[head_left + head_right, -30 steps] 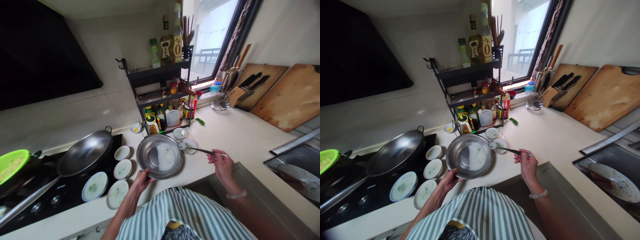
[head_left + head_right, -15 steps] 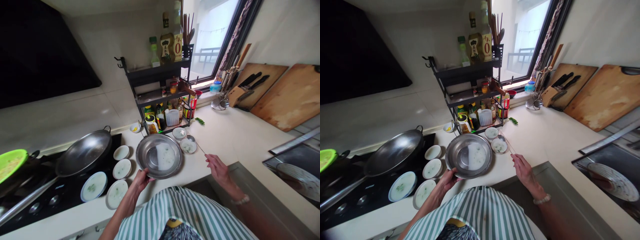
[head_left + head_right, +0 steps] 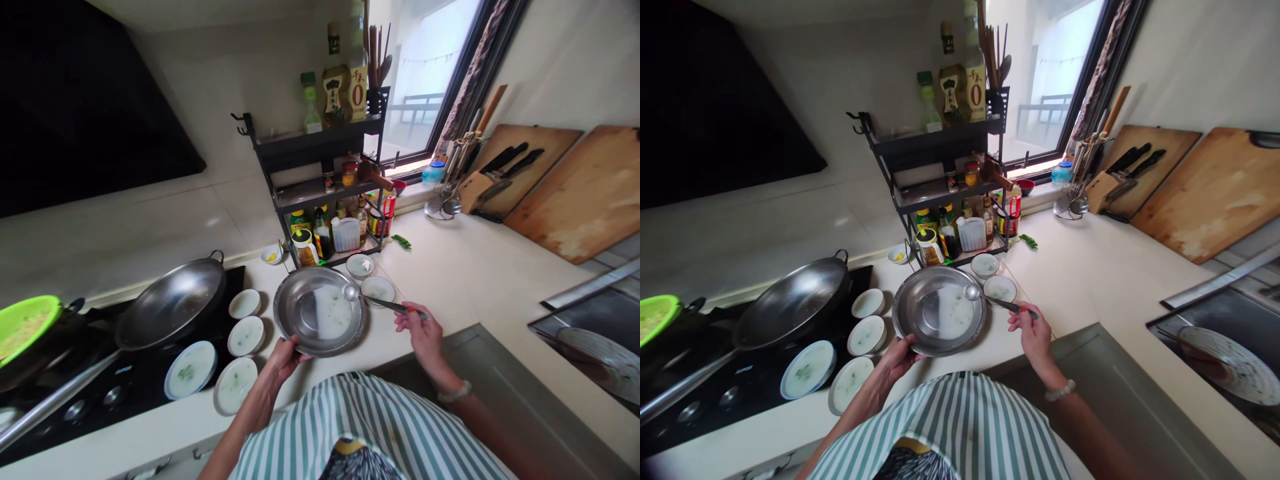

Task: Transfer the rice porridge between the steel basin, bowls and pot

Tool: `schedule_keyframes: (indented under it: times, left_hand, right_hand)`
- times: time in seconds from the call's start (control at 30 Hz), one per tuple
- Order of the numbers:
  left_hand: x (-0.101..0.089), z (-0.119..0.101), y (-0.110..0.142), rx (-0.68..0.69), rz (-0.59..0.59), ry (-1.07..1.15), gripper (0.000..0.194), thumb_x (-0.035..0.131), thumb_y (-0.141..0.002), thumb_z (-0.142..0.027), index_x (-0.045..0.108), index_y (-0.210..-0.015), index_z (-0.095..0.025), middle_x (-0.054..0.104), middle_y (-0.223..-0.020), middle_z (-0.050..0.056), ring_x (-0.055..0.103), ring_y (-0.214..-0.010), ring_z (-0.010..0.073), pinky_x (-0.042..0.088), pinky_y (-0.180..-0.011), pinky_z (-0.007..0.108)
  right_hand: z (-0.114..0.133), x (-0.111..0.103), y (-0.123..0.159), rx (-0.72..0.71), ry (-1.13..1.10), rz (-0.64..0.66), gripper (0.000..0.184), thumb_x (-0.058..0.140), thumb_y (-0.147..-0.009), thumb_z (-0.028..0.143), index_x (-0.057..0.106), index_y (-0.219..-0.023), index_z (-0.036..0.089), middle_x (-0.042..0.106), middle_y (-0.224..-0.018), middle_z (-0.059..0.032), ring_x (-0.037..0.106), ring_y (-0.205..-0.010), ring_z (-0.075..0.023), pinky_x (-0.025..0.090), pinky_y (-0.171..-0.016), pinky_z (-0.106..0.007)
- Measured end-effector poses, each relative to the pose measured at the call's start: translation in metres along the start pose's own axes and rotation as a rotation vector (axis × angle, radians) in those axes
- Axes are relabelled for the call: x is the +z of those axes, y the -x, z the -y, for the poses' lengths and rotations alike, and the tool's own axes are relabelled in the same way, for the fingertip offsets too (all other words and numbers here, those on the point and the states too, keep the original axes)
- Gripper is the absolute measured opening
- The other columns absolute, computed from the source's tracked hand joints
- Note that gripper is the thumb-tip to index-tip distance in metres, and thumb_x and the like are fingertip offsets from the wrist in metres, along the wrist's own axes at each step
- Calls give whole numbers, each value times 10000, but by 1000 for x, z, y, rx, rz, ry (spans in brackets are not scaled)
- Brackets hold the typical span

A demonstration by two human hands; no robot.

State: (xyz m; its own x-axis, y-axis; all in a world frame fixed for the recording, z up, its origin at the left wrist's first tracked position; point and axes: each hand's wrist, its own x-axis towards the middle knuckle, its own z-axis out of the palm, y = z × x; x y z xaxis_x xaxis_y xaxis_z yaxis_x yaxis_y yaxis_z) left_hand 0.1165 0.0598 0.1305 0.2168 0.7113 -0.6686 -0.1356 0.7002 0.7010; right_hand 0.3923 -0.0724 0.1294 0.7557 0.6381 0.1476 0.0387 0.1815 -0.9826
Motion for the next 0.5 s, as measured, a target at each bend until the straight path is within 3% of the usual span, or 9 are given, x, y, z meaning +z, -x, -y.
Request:
schedule_keyframes:
  times: [0.27,0.37,0.5]
  left_hand:
    - [1,2,0,16,5,-23,178,469,-734,16,499,-800,-146,585,-553,-12,578,-441,130,532,-402,259]
    - [1,2,1,9,19,-35,176,457,-740,15,495,-812,-141,594,-558,-6,581,-451,128,533,-406,254]
    - [3,1,4,10,12,-37,176,476,-733,11,499,-812,-144,585,-544,-16,572,-441,121,532,-407,245]
  right_hand:
    - [-16,35,3,-144,182,307,259,550,-809,412,649,-951,220,661,-722,-23,620,-571,-163,536,-555,-308]
    - [-21,39,2,-79,175,273,271,522,-829,418,632,-955,205,653,-665,-18,613,-535,-168,524,-543,-311]
    - [-24,37,-1,27,89,136,328,509,-843,463,587,-978,175,640,-612,-1,603,-493,-160,513,-521,-301]
